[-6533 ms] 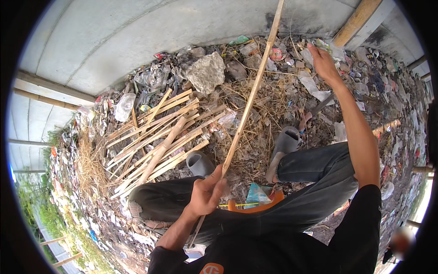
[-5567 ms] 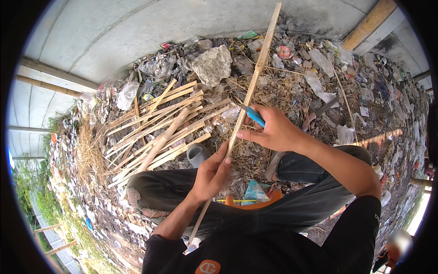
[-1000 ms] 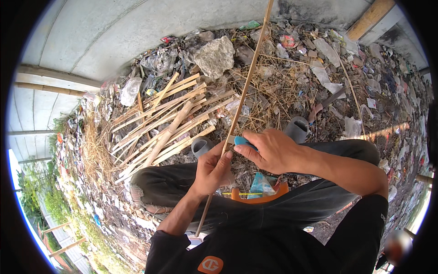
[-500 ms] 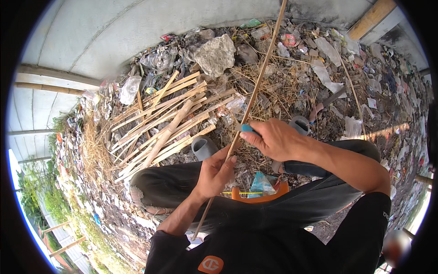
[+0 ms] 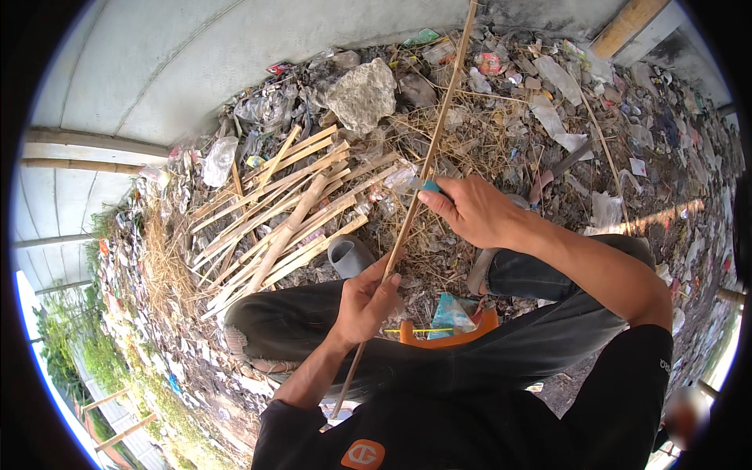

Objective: The person sits on the ground and uses a small knife to shave and sharpen a thin wooden stick. They hold the stick against their leg and repeatedly scrape the blade along its length to remove bark and shape the wood.

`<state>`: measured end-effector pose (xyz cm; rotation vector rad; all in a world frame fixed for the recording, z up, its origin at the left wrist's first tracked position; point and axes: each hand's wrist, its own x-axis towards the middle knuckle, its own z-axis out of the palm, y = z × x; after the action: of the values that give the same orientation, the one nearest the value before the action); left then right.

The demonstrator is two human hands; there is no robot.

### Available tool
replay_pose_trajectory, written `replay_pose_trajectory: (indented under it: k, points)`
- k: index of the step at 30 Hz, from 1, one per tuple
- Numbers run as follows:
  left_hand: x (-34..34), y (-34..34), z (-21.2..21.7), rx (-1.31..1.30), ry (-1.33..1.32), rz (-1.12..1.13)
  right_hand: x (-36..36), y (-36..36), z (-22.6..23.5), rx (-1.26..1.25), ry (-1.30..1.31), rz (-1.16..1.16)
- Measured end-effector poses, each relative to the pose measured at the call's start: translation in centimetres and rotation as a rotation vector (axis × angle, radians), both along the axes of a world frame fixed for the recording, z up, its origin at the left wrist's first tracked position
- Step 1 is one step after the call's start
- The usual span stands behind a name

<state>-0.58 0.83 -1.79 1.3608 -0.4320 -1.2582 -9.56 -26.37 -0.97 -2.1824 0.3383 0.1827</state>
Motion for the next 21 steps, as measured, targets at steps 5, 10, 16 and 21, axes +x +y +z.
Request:
replay_pose_trajectory:
  k: [5, 10, 16, 21]
  points:
    - [0.2, -0.8, -0.1, -0.012, -0.042, -0.014, -2.0, 6.2, 0.8, 0.105, 0.02, 0.145]
    - [-0.2, 1.1, 0.2, 0.054, -0.012, -0.088, 1.4, -6.0, -2.5, -0.105, -0.061, -0.323]
    - [-0.2, 0.6, -0.3, 0.021, -0.057, -0.116, 0.6, -13.7, -1.3, -0.139, -0.146, -0.514]
    - [0.3, 0.2, 0.7, 0.057, -0.06, -0.056, 0.7, -4.5, 0.0, -0.038, -0.11, -0.114]
